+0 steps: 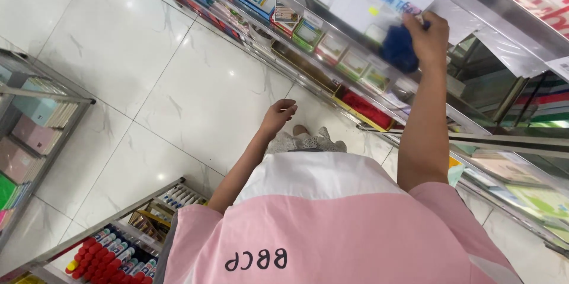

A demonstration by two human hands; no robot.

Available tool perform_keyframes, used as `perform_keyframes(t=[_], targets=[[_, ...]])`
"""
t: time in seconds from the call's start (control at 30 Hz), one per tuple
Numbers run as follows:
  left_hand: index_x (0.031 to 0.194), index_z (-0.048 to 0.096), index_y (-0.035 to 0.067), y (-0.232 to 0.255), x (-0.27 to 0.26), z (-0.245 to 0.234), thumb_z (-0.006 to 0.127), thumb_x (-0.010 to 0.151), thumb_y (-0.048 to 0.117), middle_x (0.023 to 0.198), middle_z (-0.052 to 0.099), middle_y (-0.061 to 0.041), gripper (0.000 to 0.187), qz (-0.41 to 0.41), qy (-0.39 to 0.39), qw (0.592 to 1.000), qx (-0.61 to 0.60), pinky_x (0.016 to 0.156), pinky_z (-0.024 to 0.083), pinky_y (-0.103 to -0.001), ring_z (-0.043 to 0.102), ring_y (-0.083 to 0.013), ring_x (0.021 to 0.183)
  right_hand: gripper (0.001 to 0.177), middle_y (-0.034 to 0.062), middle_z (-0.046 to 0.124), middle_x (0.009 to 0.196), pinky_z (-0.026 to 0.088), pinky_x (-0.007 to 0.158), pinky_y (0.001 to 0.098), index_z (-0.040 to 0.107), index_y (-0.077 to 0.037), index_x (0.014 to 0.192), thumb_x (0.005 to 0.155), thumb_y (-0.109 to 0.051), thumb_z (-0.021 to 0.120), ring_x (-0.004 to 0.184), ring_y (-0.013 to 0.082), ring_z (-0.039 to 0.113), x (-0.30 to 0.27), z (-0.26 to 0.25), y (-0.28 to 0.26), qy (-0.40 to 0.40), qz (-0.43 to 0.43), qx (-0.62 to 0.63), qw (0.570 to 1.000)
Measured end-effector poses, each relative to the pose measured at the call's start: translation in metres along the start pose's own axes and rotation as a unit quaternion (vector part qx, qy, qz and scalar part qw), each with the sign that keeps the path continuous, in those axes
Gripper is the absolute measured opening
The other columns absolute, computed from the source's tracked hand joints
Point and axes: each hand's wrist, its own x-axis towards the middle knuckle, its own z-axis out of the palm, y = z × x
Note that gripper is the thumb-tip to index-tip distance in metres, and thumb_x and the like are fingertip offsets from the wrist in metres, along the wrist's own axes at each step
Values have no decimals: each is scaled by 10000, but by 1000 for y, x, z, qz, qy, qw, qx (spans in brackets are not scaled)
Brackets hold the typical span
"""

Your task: Wiping and cleaning various stationery items like notebooks and sticky notes on store shelves using a blue cloth.

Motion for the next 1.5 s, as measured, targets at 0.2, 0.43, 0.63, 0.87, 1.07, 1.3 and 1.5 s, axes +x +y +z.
perform_keyframes(t=[0.2,0.43,0.63,0.87,1.07,1.3,1.5], targets=[[1318,642,30,50,-17,7,672,974,266,1198,700,-68,419,22,-74,997,-23,918,556,-310,673,-148,1051,194,-17,666,868,441,719,256,730,-9,1006,1025,-181,818,794,73,542,-22,-16,-8,52,-16,116,992],[1435,493,23,117,-31,20,674,983,129,1386,615,-128,498,108,-257,946,-168,1113,505,-393,616,-251,1286,173,16,708,934,486,790,240,739,-65,999,948,-171,866,849,107,634,-87,-30,-6,25,124,306,944],[1429,474,23,130,-29,19,697,946,-2,1359,610,-171,532,56,-313,891,-325,1086,510,-482,636,-326,1268,412,59,709,986,519,820,264,732,-57,1109,813,-310,867,909,143,666,-157,33,-20,-72,245,265,930],[1391,527,2,121,-62,-20,701,920,12,1292,670,-170,503,50,-154,965,-205,925,616,-458,674,-311,1178,507,198,679,1157,609,926,406,645,23,1222,989,-422,718,1041,280,696,-156,5,-62,99,217,412,879],[1362,597,-48,124,-73,-7,735,939,32,1234,714,-144,452,93,-136,980,-112,948,588,-367,694,-254,1133,446,154,531,1531,421,1223,492,551,-85,1473,1087,-291,635,1439,320,492,-161,52,-129,5,-75,320,945],[1422,528,62,148,-96,-2,695,924,104,1234,668,-23,527,121,-115,986,-5,834,555,-311,630,-146,1078,624,173,211,1702,170,1284,594,474,-167,1575,1003,-293,689,1586,427,164,-161,131,-153,-120,-296,-93,943],[1362,600,23,157,-104,-7,755,912,115,1196,736,-56,485,45,-76,994,-65,922,530,-282,677,-175,1117,626,162,168,1749,212,1318,572,442,-169,1623,1056,-266,690,1630,426,167,-170,119,-136,-96,-227,-58,967]])
